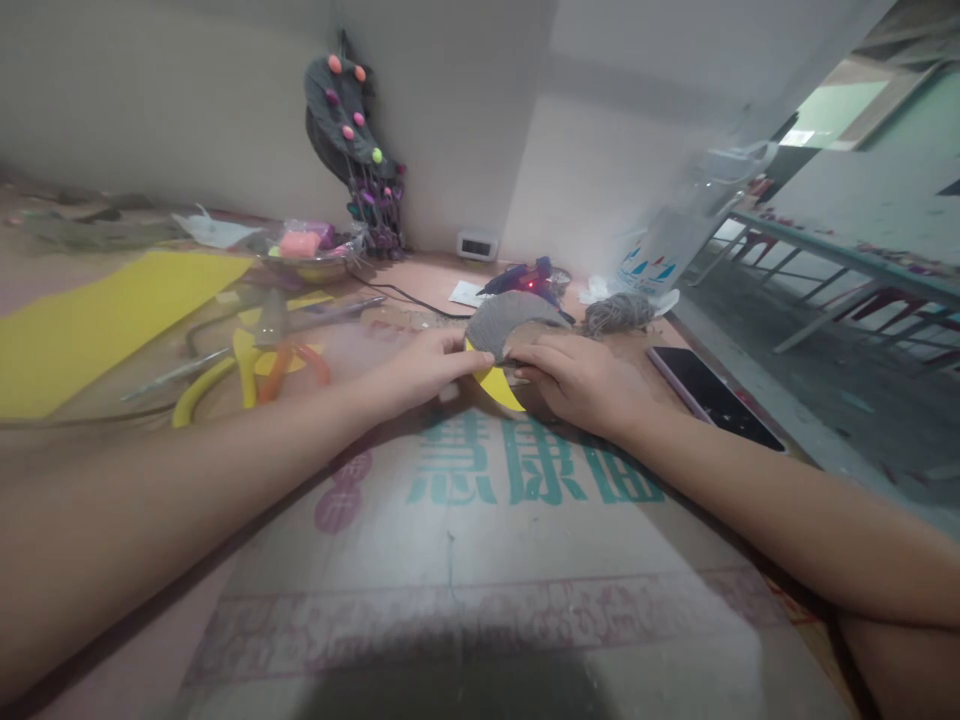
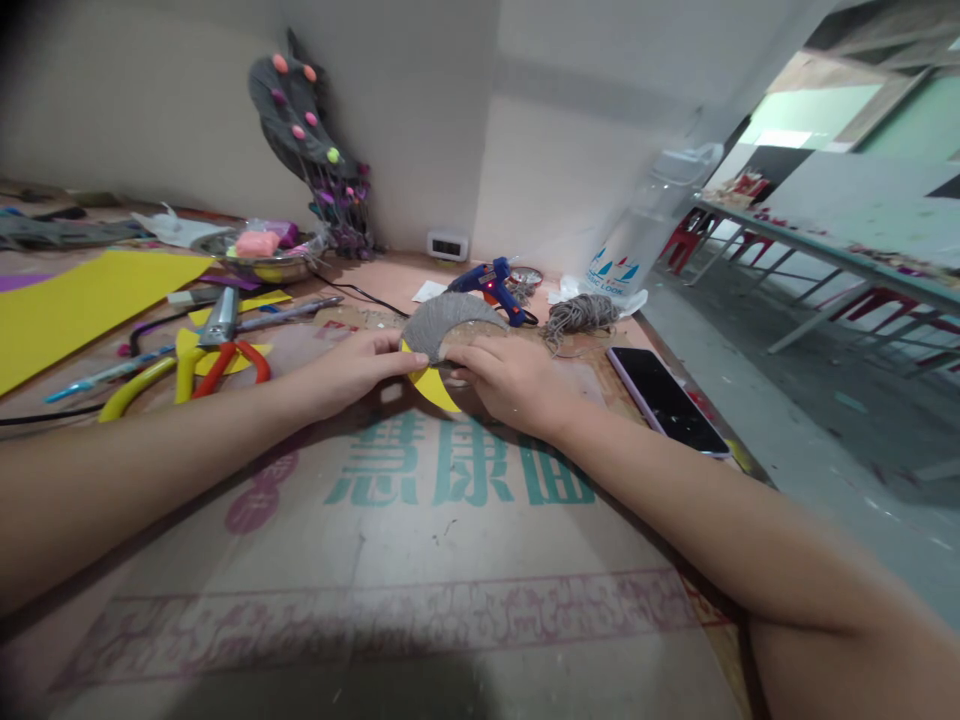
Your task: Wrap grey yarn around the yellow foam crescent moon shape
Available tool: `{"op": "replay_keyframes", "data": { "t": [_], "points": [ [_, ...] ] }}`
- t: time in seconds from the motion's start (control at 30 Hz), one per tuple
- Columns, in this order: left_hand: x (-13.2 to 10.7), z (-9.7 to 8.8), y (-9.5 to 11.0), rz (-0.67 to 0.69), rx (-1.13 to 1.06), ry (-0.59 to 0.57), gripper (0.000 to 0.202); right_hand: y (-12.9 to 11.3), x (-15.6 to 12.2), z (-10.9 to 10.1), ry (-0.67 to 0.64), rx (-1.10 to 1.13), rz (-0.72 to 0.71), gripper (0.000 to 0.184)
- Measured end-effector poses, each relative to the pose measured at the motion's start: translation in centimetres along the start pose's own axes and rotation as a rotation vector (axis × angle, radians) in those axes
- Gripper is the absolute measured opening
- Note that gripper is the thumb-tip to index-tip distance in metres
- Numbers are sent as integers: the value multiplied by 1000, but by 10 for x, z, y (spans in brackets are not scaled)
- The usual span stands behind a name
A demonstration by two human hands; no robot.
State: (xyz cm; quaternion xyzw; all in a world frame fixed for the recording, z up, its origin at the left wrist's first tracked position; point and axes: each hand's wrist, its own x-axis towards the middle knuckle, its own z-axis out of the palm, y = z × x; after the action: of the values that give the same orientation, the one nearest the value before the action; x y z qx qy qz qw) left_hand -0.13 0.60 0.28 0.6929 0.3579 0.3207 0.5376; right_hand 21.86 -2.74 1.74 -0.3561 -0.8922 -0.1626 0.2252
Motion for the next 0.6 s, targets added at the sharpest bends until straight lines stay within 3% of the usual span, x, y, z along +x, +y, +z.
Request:
{"op": "replay_keyframes", "data": {
  "t": [0.2,0.6],
  "points": [
    [0,1,2,-2,-57,-37,21,0,-2,-2,3,95,41,32],
    [-2,3,6,-37,-182,16,16,0,-1,-1,-47,77,57,29]
  ]
}}
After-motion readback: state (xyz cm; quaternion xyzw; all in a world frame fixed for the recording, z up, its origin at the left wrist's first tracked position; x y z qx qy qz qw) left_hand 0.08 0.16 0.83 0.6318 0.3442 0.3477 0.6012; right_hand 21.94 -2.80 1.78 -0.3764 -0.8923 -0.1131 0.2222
